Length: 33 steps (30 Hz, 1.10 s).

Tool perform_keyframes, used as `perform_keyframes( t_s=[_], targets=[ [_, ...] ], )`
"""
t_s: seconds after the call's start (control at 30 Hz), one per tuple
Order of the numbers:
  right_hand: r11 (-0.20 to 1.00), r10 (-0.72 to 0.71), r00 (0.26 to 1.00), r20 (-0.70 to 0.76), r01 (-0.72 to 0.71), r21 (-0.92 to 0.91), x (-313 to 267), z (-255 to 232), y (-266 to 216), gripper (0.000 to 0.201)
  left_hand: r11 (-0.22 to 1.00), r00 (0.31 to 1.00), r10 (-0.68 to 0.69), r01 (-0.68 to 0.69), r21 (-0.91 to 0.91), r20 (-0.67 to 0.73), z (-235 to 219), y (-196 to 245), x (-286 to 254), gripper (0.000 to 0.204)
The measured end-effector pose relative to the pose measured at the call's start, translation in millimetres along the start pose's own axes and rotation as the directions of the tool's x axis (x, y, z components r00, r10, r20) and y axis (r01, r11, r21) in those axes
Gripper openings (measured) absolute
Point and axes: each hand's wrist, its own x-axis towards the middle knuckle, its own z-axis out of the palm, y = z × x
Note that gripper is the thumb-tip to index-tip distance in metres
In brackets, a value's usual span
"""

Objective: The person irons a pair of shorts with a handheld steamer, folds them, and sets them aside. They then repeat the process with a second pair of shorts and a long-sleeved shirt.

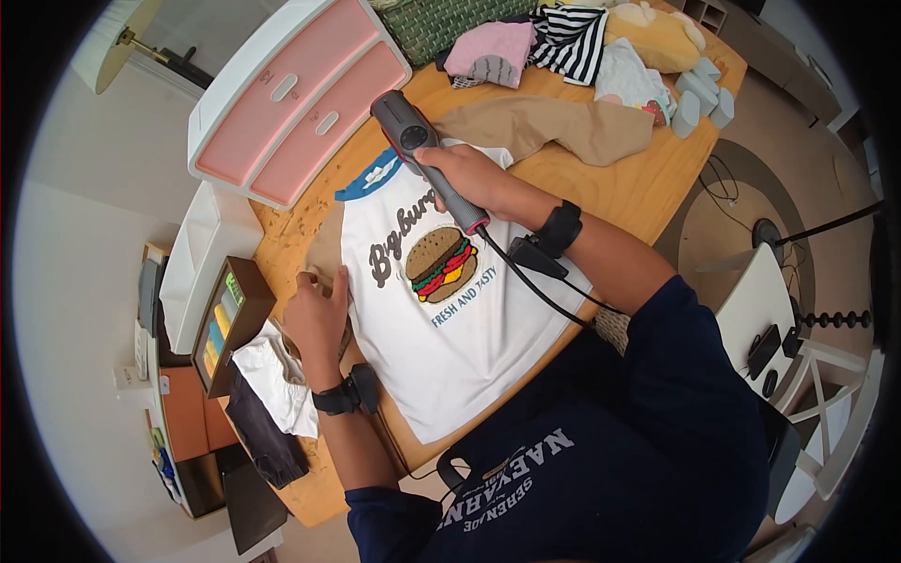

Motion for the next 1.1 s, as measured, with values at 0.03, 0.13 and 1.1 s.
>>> perform_keyframes(
  t_s=[0.03, 0.13, 1.1],
  targets=[
    [1.0, 0.011, 1.0, -0.004, -0.011, 0.003, -0.5, 0.9, 3.1, 0.043, 1.0, 1.0, 0.002, -0.002, 0.001, 0.012, 0.9, -0.5, -0.3, 0.045],
    [1.0, 0.001, 1.0, -0.025, -0.001, 0.005, -1.6, -1.0, 2.5, 0.043, 0.998, 0.993, 0.001, 0.007, -0.069, 0.117, 2.6, 0.2, 3.4, 0.043],
    [0.975, 0.003, 0.925, -0.379, -0.086, -0.203, -111.2, -123.2, -30.7, 0.053, 0.521, 0.983, -0.181, 0.058, -0.851, -0.044, 31.1, -39.4, -9.0, 0.03]
  ],
)
